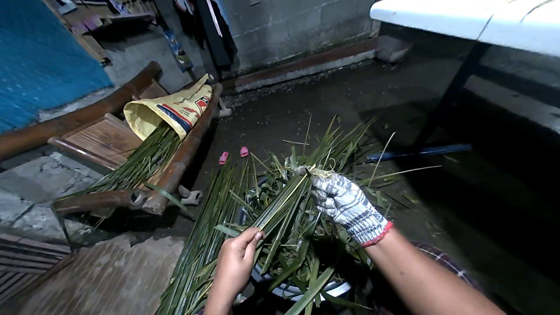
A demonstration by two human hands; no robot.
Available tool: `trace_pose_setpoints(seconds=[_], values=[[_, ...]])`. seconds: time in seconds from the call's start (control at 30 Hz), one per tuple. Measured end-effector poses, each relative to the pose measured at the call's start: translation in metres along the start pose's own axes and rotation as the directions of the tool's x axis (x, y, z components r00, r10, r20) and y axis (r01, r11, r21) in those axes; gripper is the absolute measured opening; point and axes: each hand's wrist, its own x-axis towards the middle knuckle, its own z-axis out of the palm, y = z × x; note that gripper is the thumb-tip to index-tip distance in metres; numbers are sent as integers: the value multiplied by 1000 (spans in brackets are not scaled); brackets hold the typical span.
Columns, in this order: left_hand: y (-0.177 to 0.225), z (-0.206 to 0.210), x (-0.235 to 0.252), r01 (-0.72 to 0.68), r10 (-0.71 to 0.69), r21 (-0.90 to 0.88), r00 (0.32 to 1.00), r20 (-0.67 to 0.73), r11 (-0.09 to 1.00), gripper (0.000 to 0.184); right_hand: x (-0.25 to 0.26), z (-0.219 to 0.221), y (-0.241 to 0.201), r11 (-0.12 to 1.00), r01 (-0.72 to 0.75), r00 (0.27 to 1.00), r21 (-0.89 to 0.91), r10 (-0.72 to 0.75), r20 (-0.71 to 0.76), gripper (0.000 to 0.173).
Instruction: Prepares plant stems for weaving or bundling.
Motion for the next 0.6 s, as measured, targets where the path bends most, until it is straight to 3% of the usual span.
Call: trace_pose_setpoints(seconds=[0.33, 0.6], values=[[0, -4, 0, 31, -32, 23, 999, 43, 999, 28, 9, 0, 10, 998, 51, 981, -49, -59, -184, 16], [1, -7, 0, 57, -56, -10, 996, 64, 998, 29, 12, 3, 17, 973, 132, 974, -189, -163, -159, 22]])
